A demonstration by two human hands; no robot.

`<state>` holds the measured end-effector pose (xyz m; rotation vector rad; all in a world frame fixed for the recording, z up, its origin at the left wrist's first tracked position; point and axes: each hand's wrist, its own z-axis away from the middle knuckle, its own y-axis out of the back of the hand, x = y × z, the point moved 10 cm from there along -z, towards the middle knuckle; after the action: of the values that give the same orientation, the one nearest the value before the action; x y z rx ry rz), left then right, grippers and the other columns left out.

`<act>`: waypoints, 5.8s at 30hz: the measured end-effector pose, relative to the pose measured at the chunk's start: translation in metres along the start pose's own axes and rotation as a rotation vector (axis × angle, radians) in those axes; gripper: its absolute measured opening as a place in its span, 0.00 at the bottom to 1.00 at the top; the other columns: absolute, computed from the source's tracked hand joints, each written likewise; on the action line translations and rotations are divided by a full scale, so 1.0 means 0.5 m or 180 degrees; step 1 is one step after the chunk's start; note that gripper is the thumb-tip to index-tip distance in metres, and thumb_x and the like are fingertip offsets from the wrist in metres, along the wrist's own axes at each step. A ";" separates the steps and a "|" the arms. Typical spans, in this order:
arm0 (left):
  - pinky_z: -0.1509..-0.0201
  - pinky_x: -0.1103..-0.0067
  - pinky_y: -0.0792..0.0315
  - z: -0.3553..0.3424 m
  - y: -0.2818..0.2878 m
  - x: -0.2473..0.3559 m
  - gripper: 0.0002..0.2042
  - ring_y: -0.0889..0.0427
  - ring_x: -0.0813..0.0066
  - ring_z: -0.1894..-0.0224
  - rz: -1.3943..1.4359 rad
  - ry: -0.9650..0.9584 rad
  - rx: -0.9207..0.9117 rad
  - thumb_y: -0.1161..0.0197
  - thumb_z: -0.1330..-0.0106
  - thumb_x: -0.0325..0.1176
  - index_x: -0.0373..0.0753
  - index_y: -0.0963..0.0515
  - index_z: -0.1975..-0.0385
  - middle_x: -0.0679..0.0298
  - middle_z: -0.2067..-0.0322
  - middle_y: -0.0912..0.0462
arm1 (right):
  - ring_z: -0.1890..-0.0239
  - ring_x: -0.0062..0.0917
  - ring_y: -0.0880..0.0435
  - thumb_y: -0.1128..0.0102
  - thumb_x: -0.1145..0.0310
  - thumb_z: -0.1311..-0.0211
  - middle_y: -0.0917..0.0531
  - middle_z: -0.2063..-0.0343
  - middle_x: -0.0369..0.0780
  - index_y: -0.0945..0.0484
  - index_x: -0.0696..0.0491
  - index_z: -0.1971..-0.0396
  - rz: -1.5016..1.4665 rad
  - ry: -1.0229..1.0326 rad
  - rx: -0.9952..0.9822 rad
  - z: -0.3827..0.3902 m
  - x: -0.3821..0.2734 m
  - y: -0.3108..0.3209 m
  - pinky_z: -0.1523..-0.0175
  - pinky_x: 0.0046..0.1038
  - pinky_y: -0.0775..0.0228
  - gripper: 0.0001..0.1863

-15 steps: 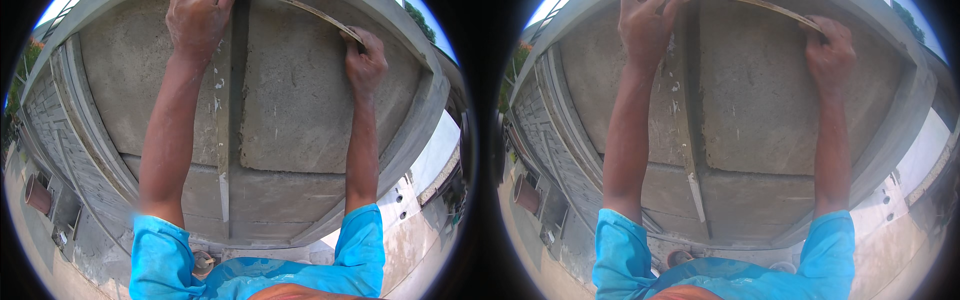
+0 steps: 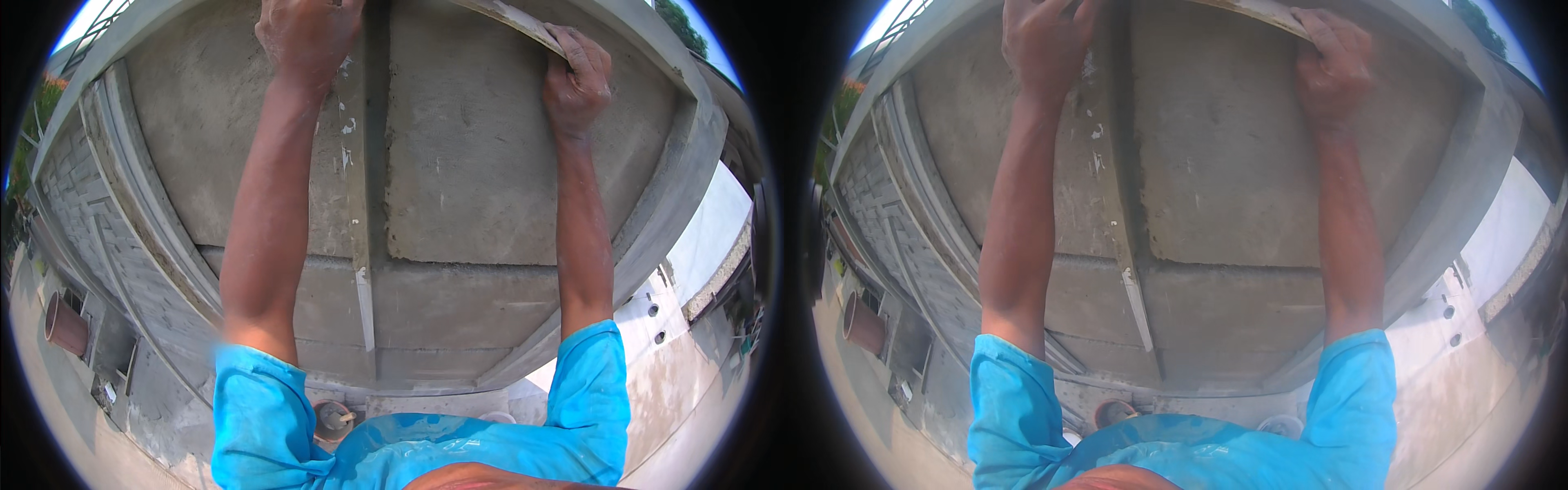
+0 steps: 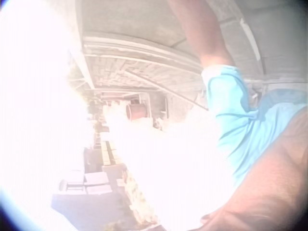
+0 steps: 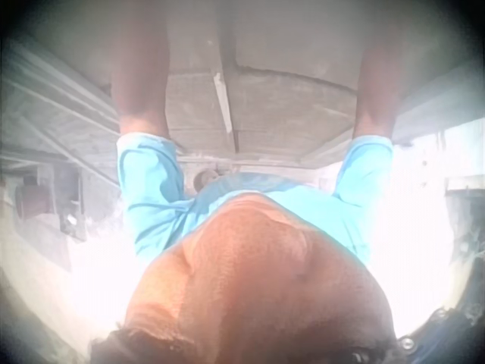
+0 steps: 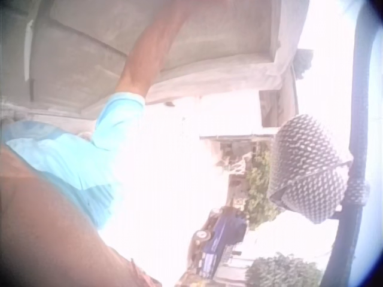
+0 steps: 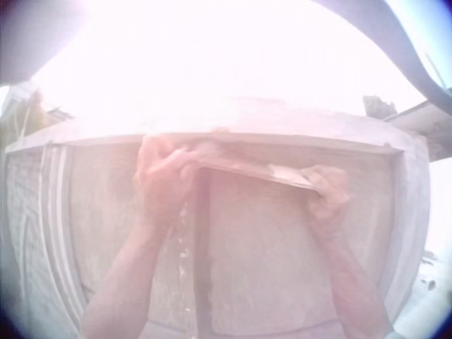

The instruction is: The person scoops cement from a bucket with a trowel and applies it to a concrete ceiling surface, smoothing it with the trowel. The person repeatedly scoops and spreads cement across the ceiling area.

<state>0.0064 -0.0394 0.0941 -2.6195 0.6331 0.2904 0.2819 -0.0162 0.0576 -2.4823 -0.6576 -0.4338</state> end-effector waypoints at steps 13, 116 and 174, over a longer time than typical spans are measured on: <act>0.53 0.71 0.21 0.087 0.224 0.071 0.14 0.27 0.72 0.57 -0.0051 0.0068 -0.0037 0.17 0.55 0.31 0.51 0.10 0.67 0.66 0.60 0.30 | 0.56 0.28 0.19 0.29 0.81 0.51 0.13 0.60 0.37 0.13 0.52 0.58 -0.0668 -0.0158 -0.0291 0.049 -0.113 0.126 0.51 0.29 0.27 0.18; 0.65 0.73 0.22 2.064 1.654 0.634 0.13 0.14 0.71 0.70 -0.0481 0.8633 -0.4697 0.46 0.30 0.35 0.32 0.23 0.55 0.57 0.69 0.14 | 0.81 0.26 0.23 0.43 0.39 0.34 0.22 0.79 0.37 0.23 0.52 0.55 -0.1857 -0.7944 -0.7695 1.674 -1.762 1.025 0.74 0.30 0.31 0.28; 0.65 0.60 0.24 2.030 1.708 0.566 0.12 0.16 0.45 0.68 -0.0300 0.6015 -0.5861 0.42 0.27 0.38 0.36 0.24 0.53 0.50 0.72 0.16 | 0.66 0.27 0.14 0.28 0.57 0.51 0.17 0.70 0.31 0.17 0.36 0.53 -0.2484 -0.2385 -0.6907 1.604 -1.616 0.908 0.63 0.32 0.24 0.21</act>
<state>-0.2540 -0.3775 -1.1933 -3.2775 0.7249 -3.4393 -0.0137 -0.1909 -1.1189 -4.2623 -2.5065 -0.6126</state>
